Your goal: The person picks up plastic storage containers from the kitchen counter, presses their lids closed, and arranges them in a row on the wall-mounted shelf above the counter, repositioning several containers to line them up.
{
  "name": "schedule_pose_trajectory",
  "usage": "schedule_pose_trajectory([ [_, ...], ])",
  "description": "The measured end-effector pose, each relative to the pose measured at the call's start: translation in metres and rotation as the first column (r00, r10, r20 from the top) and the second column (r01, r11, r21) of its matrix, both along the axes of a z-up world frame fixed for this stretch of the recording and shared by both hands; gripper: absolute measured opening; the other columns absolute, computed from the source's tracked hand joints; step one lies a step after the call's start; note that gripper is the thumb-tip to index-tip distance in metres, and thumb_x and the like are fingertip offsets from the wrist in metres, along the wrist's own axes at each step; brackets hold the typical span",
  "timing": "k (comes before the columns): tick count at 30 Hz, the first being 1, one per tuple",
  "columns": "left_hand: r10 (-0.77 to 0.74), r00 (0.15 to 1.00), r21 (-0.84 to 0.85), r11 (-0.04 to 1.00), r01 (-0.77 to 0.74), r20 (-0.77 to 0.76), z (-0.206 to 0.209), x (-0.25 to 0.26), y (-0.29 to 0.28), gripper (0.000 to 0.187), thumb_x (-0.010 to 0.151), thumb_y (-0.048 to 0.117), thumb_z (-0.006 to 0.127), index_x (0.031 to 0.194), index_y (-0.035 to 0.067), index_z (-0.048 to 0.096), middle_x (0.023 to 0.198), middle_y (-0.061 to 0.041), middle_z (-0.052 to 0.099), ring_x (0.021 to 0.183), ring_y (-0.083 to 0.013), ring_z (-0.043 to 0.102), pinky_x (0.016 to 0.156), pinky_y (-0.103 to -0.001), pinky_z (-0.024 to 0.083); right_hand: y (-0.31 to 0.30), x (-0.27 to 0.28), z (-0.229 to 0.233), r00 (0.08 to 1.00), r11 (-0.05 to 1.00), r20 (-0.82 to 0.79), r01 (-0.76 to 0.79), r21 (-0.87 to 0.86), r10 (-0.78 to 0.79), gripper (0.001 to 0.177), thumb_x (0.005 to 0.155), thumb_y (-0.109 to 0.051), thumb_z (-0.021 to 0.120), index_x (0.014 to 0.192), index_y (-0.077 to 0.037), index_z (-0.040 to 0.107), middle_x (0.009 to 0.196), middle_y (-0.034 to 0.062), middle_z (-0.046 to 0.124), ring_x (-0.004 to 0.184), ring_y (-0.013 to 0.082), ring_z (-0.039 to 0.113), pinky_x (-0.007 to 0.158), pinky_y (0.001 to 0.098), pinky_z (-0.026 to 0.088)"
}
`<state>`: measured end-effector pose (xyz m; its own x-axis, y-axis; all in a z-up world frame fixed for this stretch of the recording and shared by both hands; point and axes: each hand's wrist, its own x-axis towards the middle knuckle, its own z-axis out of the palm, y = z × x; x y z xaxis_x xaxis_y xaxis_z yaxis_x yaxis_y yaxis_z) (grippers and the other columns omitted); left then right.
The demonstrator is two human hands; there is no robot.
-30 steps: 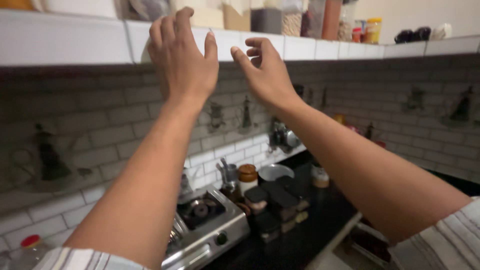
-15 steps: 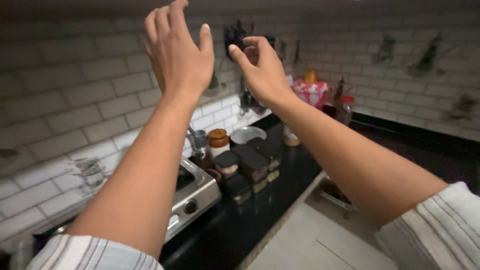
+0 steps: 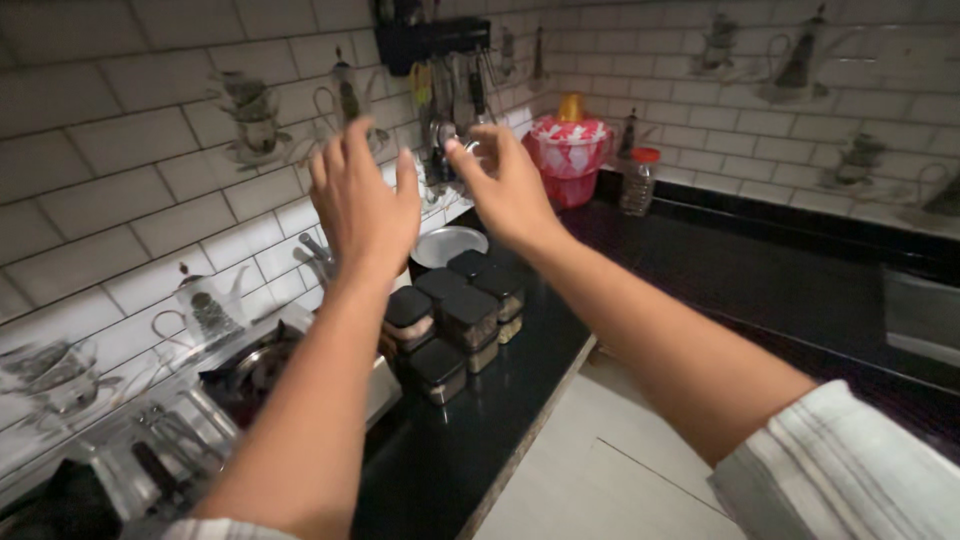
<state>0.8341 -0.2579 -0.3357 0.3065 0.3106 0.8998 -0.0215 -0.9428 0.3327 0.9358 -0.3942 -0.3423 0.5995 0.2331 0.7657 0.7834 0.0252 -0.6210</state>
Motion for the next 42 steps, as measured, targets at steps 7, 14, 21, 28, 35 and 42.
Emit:
schedule_pose_trajectory([
  [7, -0.044, 0.994, -0.098, 0.995, 0.034, -0.105, -0.075, 0.033, 0.027, 0.048, 0.093, 0.027, 0.073, 0.133, 0.005, 0.058, 0.131, -0.019, 0.060, 0.128, -0.0401, 0.050, 0.108, -0.050, 0.039, 0.020, 0.032, -0.073, 0.986, 0.998, -0.151, 0.066, -0.023, -0.068, 0.057, 0.095, -0.042, 0.069, 0.128, 0.003, 0.058, 0.109, 0.0154, 0.073, 0.100, 0.0205, 0.072, 0.089, 0.0340, 0.057],
  [14, -0.052, 0.957, -0.185, 0.983, -0.001, -0.284, -0.145, 0.066, 0.052, 0.048, 0.091, 0.030, 0.073, 0.130, 0.005, 0.059, 0.132, -0.020, 0.060, 0.125, -0.0429, 0.050, 0.106, -0.053, 0.039, 0.032, 0.062, -0.148, 0.951, 0.986, -0.264, 0.148, -0.071, -0.161, 0.057, 0.095, -0.043, 0.070, 0.128, 0.003, 0.060, 0.110, 0.0155, 0.074, 0.102, 0.0213, 0.072, 0.091, 0.0343, 0.057],
  [21, -0.119, 0.900, -0.289, 0.957, -0.008, -0.420, -0.195, 0.086, 0.053, 0.052, 0.093, 0.035, 0.071, 0.136, 0.009, 0.056, 0.136, -0.019, 0.059, 0.128, -0.0417, 0.053, 0.113, -0.052, 0.038, 0.031, 0.075, -0.211, 0.915, 0.966, -0.331, 0.176, -0.190, -0.231, 0.058, 0.094, -0.043, 0.072, 0.128, 0.003, 0.060, 0.119, 0.0185, 0.071, 0.109, 0.0245, 0.071, 0.095, 0.0366, 0.056],
  [28, -0.203, 0.739, -0.511, 0.832, -0.215, -0.642, -0.230, 0.109, 0.055, 0.059, 0.092, 0.039, 0.070, 0.142, 0.016, 0.050, 0.145, -0.017, 0.051, 0.136, -0.0404, 0.045, 0.116, -0.060, 0.022, 0.028, 0.094, -0.279, 0.851, 0.933, -0.431, 0.166, -0.321, -0.299, 0.065, 0.089, -0.045, 0.074, 0.132, 0.001, 0.056, 0.120, 0.0195, 0.068, 0.108, 0.0291, 0.070, 0.094, 0.0386, 0.055],
  [35, -0.298, 0.749, -0.588, 0.795, -0.148, -0.591, -0.291, 0.161, 0.073, 0.060, 0.089, 0.039, 0.072, 0.138, 0.008, 0.055, 0.138, -0.023, 0.059, 0.129, -0.0407, 0.056, 0.109, -0.047, 0.044, 0.036, 0.102, -0.330, 0.743, 0.847, -0.462, 0.266, -0.460, -0.484, 0.074, 0.086, -0.043, 0.079, 0.138, -0.001, 0.047, 0.135, 0.0234, 0.053, 0.123, 0.0366, 0.057, 0.105, 0.0432, 0.048],
  [42, -0.383, 0.662, -0.627, 0.761, -0.169, -0.644, -0.339, 0.192, 0.084, 0.064, 0.087, 0.040, 0.074, 0.136, 0.002, 0.057, 0.133, -0.024, 0.064, 0.127, -0.0374, 0.060, 0.111, -0.044, 0.044, 0.038, 0.119, -0.344, 0.456, 0.819, -0.700, 0.126, -0.561, -0.549, 0.084, 0.082, -0.046, 0.083, 0.139, -0.007, 0.035, 0.143, 0.0207, 0.041, 0.130, 0.0364, 0.051, 0.108, 0.0432, 0.045],
])
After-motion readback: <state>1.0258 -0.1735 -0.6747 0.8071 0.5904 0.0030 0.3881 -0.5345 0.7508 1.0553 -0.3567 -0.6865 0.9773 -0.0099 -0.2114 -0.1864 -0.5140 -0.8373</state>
